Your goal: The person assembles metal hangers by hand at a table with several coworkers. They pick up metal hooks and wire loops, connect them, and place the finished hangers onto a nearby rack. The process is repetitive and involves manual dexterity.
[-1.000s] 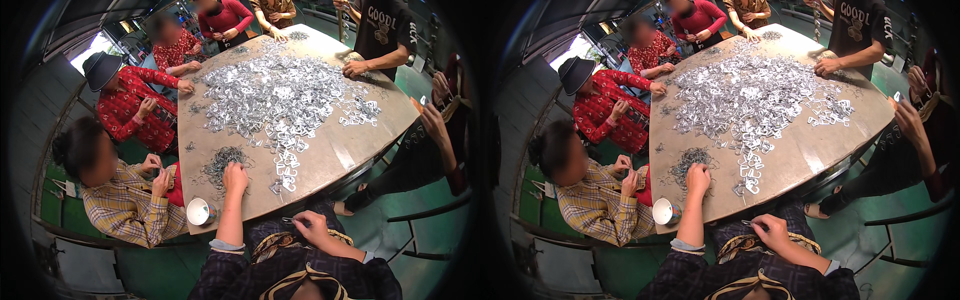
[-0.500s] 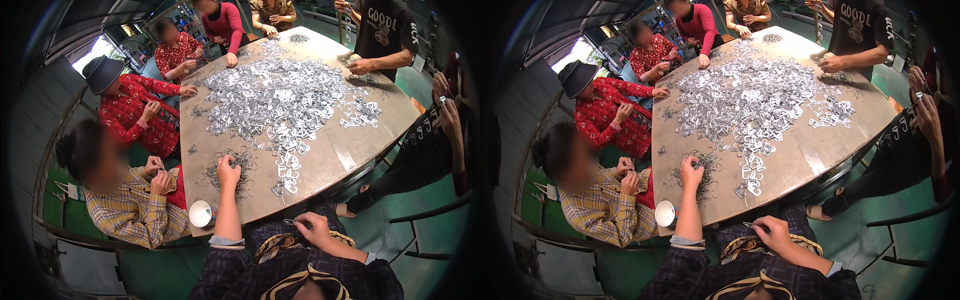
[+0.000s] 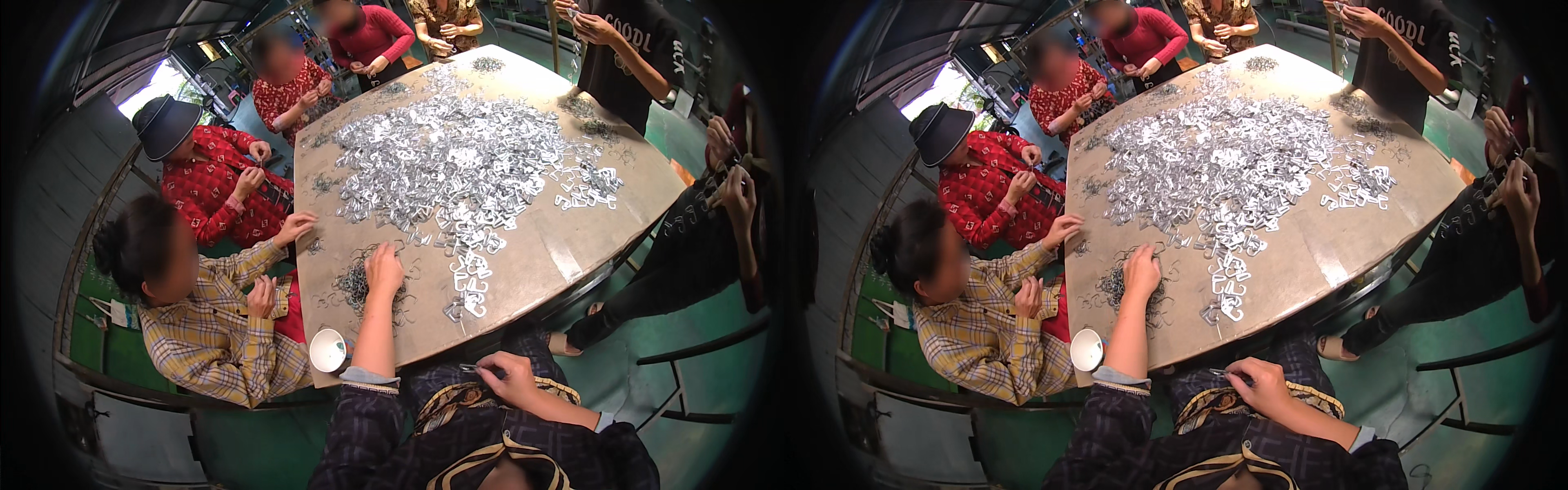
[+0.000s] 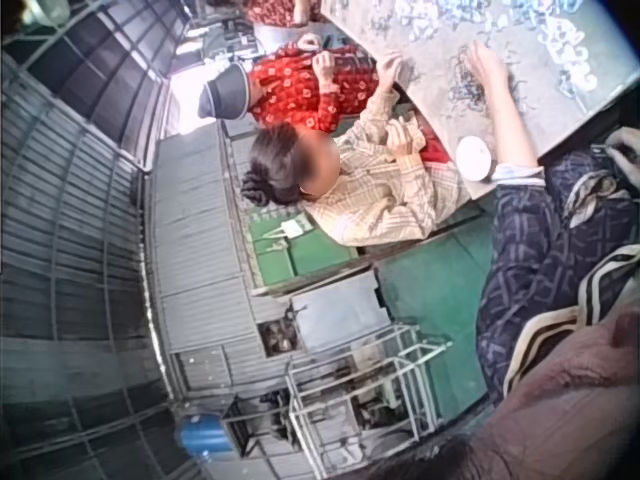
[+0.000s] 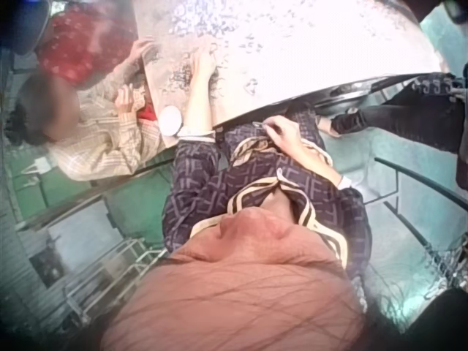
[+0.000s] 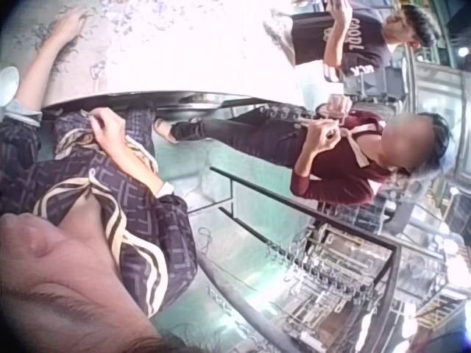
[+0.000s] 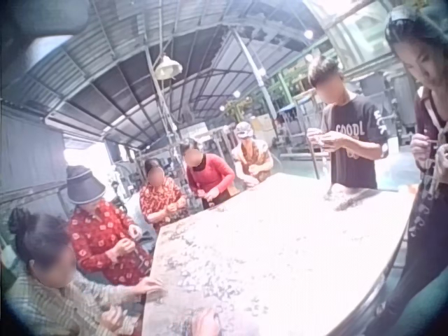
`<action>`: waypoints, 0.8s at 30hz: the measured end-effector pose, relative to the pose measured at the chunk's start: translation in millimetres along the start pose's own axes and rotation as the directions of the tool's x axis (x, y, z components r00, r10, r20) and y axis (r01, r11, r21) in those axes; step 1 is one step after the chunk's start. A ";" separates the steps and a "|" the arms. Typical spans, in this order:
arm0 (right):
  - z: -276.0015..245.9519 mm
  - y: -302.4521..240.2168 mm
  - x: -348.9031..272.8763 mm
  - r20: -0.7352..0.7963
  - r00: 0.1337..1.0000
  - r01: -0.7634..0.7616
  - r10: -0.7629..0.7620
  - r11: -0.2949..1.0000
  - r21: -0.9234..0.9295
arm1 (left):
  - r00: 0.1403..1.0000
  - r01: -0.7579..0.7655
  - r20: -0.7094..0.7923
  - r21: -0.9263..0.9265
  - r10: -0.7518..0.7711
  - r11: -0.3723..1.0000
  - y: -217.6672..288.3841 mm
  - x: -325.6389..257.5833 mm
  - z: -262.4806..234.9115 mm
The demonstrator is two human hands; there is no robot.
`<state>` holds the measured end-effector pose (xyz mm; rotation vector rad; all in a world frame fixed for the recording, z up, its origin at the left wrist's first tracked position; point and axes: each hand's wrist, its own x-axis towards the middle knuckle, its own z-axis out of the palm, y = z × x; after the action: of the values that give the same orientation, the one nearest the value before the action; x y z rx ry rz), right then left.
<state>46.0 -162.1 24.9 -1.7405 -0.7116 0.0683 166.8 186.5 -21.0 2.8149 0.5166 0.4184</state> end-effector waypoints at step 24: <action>6.9 3.6 -0.8 0.025 0.998 0.049 -0.049 0.999 -0.001 | 0.958 -0.200 -0.215 -0.018 0.191 0.980 10.8 -21.3 -7.1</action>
<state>44.0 -157.0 19.3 -1.7253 -0.7730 0.0562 148.8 170.0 -16.2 2.8079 0.2655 0.7670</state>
